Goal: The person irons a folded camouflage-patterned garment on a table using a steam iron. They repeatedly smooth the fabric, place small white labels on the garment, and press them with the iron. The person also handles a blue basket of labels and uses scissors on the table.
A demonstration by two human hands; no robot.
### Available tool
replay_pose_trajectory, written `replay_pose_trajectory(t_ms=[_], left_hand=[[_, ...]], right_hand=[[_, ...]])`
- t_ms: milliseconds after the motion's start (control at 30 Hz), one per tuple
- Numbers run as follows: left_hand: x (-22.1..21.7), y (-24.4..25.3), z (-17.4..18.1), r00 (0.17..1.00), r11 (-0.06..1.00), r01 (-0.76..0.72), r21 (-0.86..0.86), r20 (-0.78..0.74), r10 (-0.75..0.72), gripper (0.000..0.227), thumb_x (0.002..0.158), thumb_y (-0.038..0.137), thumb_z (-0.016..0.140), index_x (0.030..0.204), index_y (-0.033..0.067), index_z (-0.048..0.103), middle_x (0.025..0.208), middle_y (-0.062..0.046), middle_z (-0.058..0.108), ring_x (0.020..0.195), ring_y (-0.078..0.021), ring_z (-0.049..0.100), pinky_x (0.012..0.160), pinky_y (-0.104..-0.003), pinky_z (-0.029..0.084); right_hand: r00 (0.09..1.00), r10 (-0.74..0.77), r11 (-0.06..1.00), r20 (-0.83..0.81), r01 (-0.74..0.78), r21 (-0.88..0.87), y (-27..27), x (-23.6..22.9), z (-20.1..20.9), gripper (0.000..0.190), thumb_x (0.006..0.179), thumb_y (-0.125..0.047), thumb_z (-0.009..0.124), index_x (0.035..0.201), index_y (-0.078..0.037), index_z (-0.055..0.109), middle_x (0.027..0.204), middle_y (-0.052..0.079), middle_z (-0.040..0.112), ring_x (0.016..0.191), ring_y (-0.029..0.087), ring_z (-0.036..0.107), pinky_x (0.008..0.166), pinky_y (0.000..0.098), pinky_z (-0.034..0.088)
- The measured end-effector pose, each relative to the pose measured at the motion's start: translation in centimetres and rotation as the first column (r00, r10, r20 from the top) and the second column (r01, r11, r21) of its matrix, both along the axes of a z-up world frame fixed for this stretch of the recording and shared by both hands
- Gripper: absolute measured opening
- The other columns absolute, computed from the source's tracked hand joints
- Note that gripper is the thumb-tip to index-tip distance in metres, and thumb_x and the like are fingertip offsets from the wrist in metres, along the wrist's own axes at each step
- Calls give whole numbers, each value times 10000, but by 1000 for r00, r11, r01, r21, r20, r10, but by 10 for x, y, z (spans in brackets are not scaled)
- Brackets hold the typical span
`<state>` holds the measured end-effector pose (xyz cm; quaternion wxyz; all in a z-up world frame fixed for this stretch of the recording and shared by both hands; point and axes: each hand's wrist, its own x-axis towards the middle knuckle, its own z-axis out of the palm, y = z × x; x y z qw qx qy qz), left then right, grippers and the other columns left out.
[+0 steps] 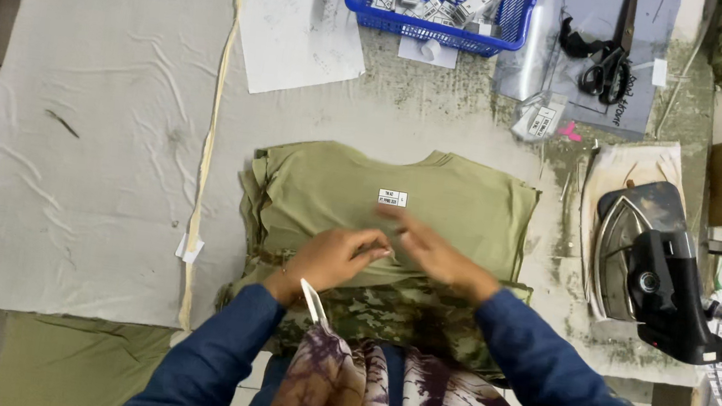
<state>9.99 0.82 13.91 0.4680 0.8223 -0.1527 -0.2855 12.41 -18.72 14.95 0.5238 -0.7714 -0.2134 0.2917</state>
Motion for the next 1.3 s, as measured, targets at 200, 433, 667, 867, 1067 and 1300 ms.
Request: replay_pose_trajectory(t_ms=[200,433,667,867,1067,1300], left_hand=[[30,22,35,970,924,237,299,-27,-240,450,837,426,709,1180,147,621,965,-251,702,1000,-419,659,838,-482,539],[48,57,-91,944,603,243,759,-42,-327,346,788,347,742,999,73,725,919,-135,727,945,-345,701,762,-486,577],[66,71,-62,863,829,-497,256,46,503,326,932,393,666,1065,108,750,1093,-158,712,1072,-390,637,893,-477,521],[82,57,-99,791,781,-610,136,55,609,386,991,421,582,1158,91,692,1186,-175,671,1166,-393,586,968,-496,476],[69,65,-97,778,702,-628,336,268,568,365,961,452,639,1106,128,727,1038,-160,719,1023,-341,664,856,-448,543],[57,69,-149,592,541,-686,487,806,25,431,959,527,553,1244,208,605,986,-13,603,900,-188,602,722,-346,512]], right_hand=[[876,411,827,-252,-475,-301,-53,44,-101,348,842,-468,725,880,-125,768,596,32,668,574,213,621,589,334,458],[990,97,887,-106,-134,-441,-136,34,-74,372,939,-294,602,1230,-67,638,1202,167,684,1185,380,592,984,503,460],[726,-675,700,133,687,-197,-163,31,-126,106,873,-211,788,911,-124,740,781,49,704,756,98,584,738,264,472],[707,-678,711,200,700,-62,-135,70,-178,117,890,-156,750,1006,-140,749,943,38,724,932,169,659,887,311,477],[581,-405,649,706,727,-226,-109,80,-163,115,880,-284,747,982,-264,700,882,-67,712,813,186,683,734,324,536],[554,85,500,828,695,-516,-111,97,-175,298,855,-368,687,1082,-201,587,877,-15,585,842,194,644,682,314,560]])
